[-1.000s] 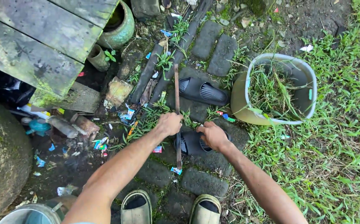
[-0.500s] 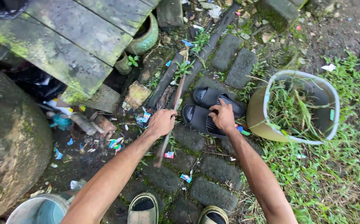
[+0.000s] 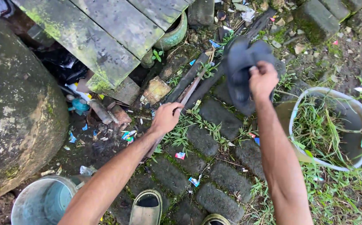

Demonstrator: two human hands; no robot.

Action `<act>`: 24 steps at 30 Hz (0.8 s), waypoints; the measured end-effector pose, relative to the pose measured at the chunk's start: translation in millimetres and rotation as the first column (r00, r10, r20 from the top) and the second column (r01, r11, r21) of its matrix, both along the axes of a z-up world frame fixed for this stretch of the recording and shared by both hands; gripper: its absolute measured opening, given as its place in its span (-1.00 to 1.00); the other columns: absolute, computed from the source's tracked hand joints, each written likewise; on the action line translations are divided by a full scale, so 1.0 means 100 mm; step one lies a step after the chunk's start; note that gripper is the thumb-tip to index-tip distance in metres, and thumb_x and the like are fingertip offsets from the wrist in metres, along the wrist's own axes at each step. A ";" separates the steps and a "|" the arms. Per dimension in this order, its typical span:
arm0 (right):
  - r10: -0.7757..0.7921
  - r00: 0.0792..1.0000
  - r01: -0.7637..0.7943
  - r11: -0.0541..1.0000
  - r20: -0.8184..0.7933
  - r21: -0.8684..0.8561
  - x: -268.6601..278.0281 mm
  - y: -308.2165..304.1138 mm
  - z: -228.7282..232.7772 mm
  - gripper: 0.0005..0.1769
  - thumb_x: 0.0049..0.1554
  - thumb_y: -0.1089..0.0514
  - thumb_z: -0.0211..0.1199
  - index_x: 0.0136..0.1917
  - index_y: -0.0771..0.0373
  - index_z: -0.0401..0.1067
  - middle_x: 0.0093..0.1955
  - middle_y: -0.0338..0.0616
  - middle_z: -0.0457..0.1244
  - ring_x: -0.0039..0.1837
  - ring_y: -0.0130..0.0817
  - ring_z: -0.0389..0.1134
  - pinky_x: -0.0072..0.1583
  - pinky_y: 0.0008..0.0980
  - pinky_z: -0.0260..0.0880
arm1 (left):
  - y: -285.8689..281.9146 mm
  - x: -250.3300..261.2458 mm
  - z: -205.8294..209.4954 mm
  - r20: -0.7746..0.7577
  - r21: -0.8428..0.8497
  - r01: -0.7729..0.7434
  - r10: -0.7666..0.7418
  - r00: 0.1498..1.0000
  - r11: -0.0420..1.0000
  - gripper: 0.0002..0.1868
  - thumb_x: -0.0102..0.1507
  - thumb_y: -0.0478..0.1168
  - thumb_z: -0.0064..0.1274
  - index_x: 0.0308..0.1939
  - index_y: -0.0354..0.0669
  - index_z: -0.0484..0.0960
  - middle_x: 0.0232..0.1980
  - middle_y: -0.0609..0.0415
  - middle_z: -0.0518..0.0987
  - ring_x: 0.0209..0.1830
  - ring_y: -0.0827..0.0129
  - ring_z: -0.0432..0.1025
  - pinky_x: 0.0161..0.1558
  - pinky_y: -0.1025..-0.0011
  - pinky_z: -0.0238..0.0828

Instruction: Manually pull weeds and grass from between paving stones and around an outdoor drain area, placing the debris into a small bucket.

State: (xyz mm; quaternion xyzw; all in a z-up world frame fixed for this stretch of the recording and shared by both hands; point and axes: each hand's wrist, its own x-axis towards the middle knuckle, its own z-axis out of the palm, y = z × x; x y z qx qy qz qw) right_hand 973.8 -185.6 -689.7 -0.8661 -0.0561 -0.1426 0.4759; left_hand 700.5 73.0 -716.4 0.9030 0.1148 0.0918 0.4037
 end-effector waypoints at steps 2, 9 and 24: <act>0.009 1.000 -0.009 0.999 0.017 -0.039 0.32 -0.14 -0.08 -0.74 0.11 0.23 0.44 0.08 0.32 0.56 -0.09 0.03 0.44 -0.15 -0.26 0.47 -0.05 -0.28 0.49 | -0.10 0.09 0.12 -0.043 -0.106 -0.017 0.012 0.999 0.994 -0.75 0.30 -0.24 0.00 0.02 -0.04 0.69 -0.11 -0.09 0.66 -0.16 0.08 0.58 -0.04 0.17 0.50; 0.256 0.912 -0.245 0.967 -0.319 0.075 -0.15 -0.14 0.11 -0.73 0.19 0.25 0.34 0.17 0.32 0.54 -0.05 -0.14 0.43 -0.12 -0.48 0.46 -0.16 -0.44 0.54 | -0.46 0.61 -0.04 0.172 -0.147 -0.005 0.031 0.985 0.989 -0.73 0.30 -0.26 0.10 0.07 -0.10 0.69 -0.03 -0.11 0.70 -0.05 0.03 0.58 0.01 0.20 0.46; 0.316 0.863 -0.456 0.822 -0.394 -0.341 -1.22 -1.15 -0.27 -0.71 0.20 0.22 0.25 0.20 0.27 0.50 0.05 0.08 0.44 0.04 -0.06 0.50 0.13 -0.18 0.49 | -1.49 1.94 0.00 0.469 -0.358 0.163 0.026 0.883 0.919 -0.65 0.36 -0.23 0.10 0.24 -0.16 0.57 0.23 -0.02 0.62 0.27 0.16 0.52 0.28 0.26 0.44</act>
